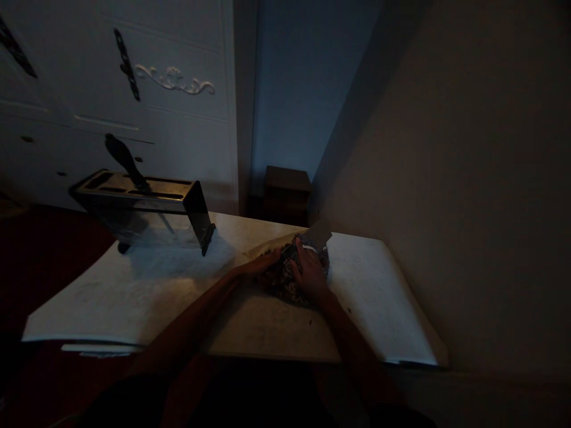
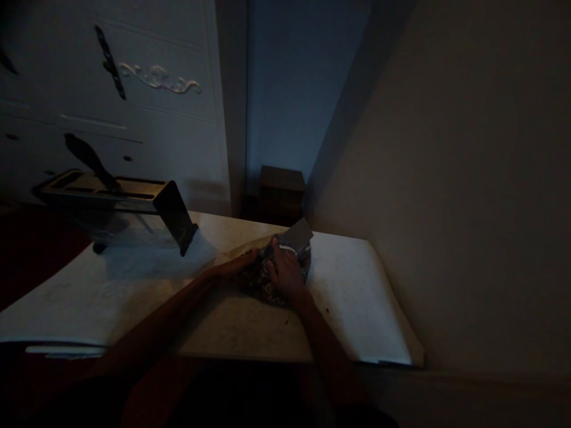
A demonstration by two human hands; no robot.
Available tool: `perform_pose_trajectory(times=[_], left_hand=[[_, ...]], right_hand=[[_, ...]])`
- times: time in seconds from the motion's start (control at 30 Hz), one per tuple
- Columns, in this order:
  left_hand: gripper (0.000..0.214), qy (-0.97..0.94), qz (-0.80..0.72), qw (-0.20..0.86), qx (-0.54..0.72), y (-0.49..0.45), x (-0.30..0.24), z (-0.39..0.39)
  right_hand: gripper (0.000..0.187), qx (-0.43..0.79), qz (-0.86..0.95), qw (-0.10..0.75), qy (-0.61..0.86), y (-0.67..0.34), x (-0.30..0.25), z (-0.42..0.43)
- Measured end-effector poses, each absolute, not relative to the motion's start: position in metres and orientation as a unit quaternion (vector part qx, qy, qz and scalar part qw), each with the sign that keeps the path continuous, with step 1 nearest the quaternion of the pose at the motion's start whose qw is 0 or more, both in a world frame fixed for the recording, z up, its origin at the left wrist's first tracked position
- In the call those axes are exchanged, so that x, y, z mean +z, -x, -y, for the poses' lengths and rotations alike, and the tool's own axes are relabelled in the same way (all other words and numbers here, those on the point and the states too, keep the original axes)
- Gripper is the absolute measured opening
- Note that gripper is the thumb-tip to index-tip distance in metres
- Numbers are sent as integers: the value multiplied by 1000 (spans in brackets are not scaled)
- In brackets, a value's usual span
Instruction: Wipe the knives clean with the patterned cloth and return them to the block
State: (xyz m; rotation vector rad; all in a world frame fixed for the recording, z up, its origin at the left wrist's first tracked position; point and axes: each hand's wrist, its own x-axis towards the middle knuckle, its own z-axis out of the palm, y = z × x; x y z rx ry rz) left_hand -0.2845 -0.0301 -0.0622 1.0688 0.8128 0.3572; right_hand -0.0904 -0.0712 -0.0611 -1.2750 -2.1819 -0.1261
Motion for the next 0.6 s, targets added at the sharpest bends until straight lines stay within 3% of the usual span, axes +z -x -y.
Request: perform_pose_trajectory(times=[0.6], left_hand=[[59, -493, -270, 803, 196, 300, -72, 18]], right_hand=[[74, 84, 693, 422, 579, 76, -85, 70]])
